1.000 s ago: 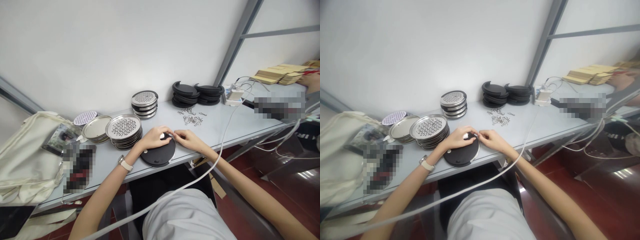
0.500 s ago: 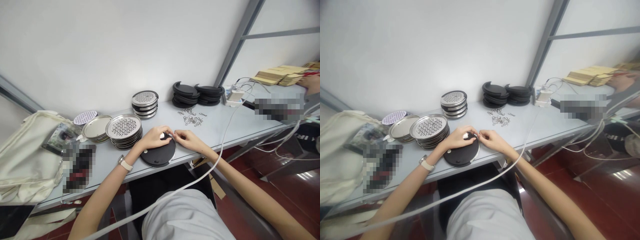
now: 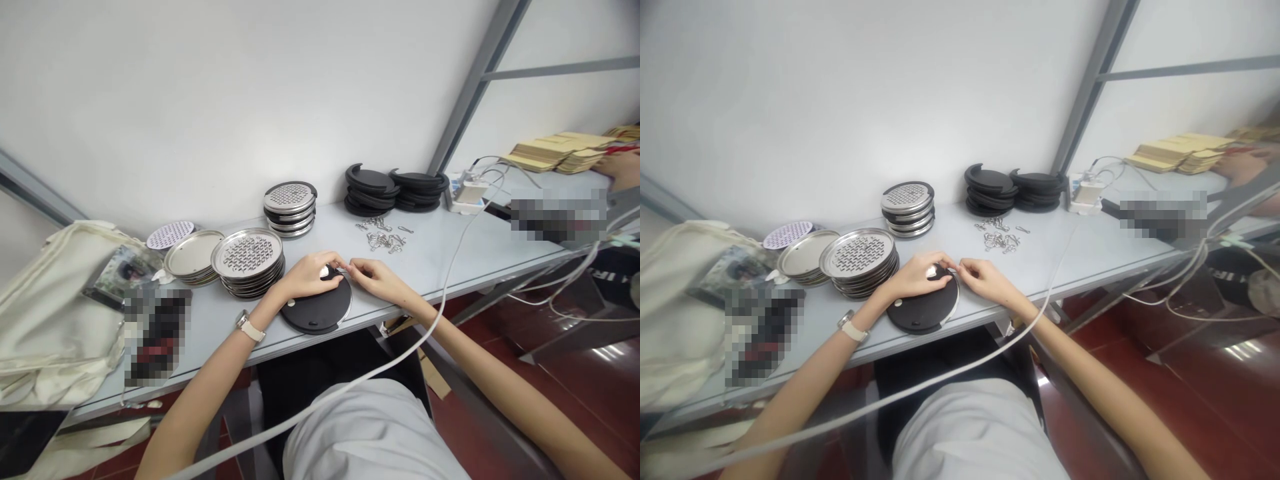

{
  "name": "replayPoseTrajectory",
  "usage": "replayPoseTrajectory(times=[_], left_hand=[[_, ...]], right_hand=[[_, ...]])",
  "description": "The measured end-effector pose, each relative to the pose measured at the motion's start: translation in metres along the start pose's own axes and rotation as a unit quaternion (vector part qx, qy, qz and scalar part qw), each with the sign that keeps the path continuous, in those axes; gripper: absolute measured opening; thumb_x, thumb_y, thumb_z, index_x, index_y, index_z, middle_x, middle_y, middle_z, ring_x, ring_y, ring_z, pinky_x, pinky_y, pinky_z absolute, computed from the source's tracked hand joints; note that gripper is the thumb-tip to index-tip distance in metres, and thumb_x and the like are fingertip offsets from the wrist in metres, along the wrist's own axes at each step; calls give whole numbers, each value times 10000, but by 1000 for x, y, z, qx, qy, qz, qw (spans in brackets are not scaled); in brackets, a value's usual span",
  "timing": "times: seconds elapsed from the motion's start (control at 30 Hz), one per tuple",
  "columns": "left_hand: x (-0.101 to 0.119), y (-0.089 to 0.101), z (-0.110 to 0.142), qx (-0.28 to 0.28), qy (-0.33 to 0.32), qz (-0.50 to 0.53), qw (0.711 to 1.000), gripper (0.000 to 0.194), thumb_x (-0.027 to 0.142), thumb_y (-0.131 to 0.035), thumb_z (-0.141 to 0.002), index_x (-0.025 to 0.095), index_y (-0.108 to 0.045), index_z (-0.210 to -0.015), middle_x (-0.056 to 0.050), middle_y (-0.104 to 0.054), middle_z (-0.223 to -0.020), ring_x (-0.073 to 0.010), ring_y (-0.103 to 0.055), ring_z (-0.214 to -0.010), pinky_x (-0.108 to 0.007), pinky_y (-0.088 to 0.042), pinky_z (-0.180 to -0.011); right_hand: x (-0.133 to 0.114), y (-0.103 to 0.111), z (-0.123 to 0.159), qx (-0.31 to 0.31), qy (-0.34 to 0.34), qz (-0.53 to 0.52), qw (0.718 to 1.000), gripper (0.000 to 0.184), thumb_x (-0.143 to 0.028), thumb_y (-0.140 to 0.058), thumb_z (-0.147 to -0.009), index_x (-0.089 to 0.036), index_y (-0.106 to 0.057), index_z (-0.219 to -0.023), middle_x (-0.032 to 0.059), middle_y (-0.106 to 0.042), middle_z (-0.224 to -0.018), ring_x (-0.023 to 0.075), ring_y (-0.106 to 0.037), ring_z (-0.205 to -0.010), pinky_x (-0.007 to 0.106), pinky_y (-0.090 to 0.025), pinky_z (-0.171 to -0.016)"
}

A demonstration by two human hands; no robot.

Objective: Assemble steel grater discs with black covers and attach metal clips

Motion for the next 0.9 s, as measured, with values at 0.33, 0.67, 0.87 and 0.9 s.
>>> replayPoseTrajectory(times=[0.33, 0.67, 0.87, 0.9], left_hand=[[2, 0, 0, -6, -5, -5, 1000, 217, 199, -555, -820, 201, -588, -1035, -20, -657, -998, -155, -615, -942, -276, -474, -852], [-1, -1, 0, -6, -8, -34, 999, 172, 205, -541, -827, 200, -569, -997, -32, -636, -1005, -168, -596, -947, -291, -469, -842], [-1, -2, 0, -3, -9, -30, 1000, 157, 199, -547, -821, 197, -561, -977, -21, -632, -979, -162, -592, -936, -287, -464, -839], [-1, -2, 0, -4, -9, -28, 1000, 156, 198, -547, -820, 198, -559, -976, -21, -633, -976, -162, -592, -935, -288, -464, -841]], right_hand=[[-5, 4, 0, 11, -6, 1, 1000, 379, -434, -359, -954, -196, -384, -660, -39, -381, -592, 110, -369, -558, 246, -297, -541], [-7, 1, -1, -51, 50, 43, 996, 376, -413, -342, -969, -181, -484, -710, -2, -514, -659, 131, -472, -619, 258, -362, -629], [-6, 1, -1, -48, 51, 49, 996, 365, -399, -345, -970, -183, -474, -706, -8, -494, -646, 127, -463, -605, 257, -352, -620], [-5, 0, -1, -48, 49, 49, 996, 366, -400, -345, -970, -184, -469, -701, -12, -486, -641, 126, -458, -600, 256, -349, -616]])
Point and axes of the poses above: each hand's wrist, its own z-axis away from the middle knuckle, its own y-axis out of the back of the hand, x = y × z, the point moved 2 cm from there along -z, towards the middle knuckle
